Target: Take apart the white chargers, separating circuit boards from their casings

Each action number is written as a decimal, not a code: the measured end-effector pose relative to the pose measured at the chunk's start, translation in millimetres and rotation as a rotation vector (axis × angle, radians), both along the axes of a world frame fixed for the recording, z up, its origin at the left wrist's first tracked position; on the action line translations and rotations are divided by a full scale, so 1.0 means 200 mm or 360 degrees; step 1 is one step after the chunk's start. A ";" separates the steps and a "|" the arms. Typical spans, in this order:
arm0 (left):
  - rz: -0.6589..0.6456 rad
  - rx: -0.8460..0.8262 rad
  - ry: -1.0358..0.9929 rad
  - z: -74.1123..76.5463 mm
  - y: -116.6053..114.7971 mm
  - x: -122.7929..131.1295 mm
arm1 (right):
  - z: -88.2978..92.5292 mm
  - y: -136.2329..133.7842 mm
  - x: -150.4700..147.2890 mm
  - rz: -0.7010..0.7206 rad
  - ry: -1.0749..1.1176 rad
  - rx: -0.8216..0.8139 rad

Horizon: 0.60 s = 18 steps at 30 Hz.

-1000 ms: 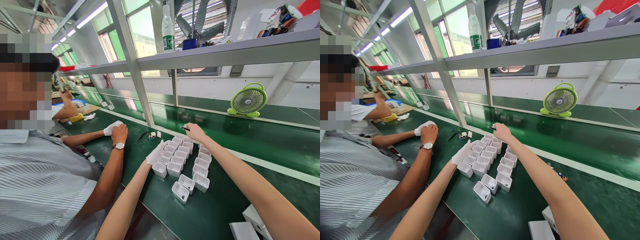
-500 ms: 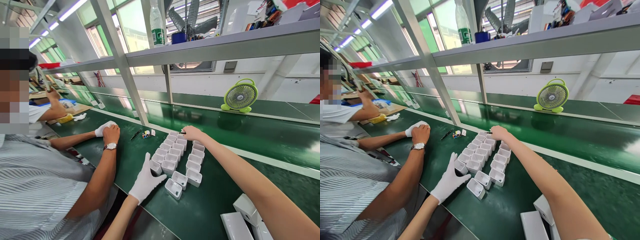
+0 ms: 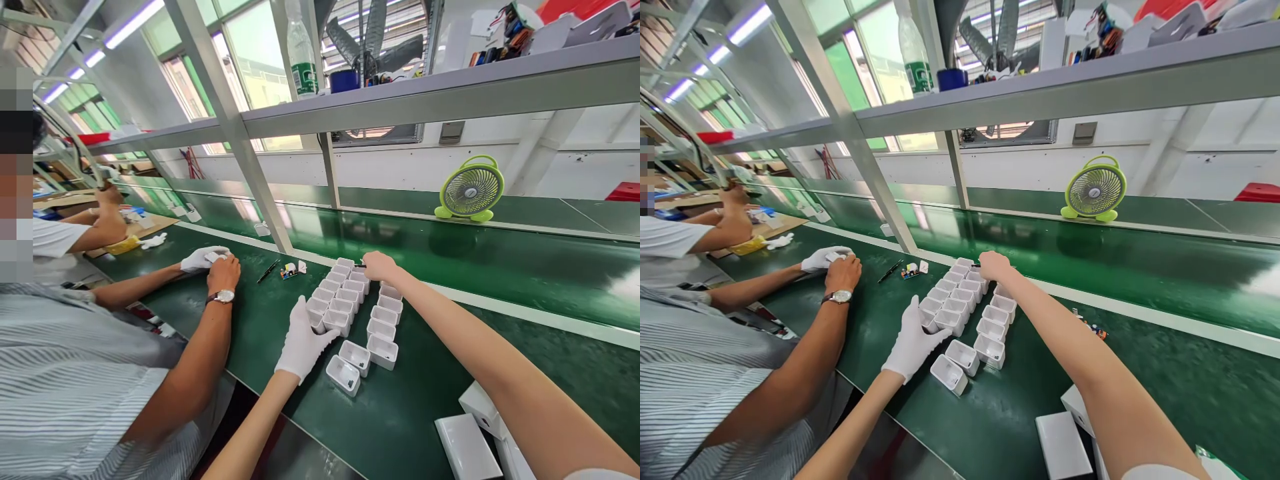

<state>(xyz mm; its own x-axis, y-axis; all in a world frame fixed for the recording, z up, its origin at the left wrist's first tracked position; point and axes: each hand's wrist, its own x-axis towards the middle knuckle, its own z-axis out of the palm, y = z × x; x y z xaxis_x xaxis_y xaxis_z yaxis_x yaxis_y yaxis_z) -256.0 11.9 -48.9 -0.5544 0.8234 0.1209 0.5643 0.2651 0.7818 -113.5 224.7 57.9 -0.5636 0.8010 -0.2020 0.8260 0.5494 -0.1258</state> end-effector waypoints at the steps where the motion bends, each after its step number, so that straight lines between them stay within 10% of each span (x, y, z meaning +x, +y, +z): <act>1: 0.0004 0.0004 0.0009 0.02 -0.01 0.00 | 0.02 -0.01 0.01 -0.0003 0.0038 0.0003; 10: 0.0111 -0.0057 -0.0362 0.01 -0.45 0.28 | 0.17 -0.21 0.44 -0.0144 0.0404 -0.0008; 18: 0.0103 -0.0203 -0.0205 0.01 -0.34 0.58 | -0.09 -0.13 0.68 -0.0523 0.0598 -0.0792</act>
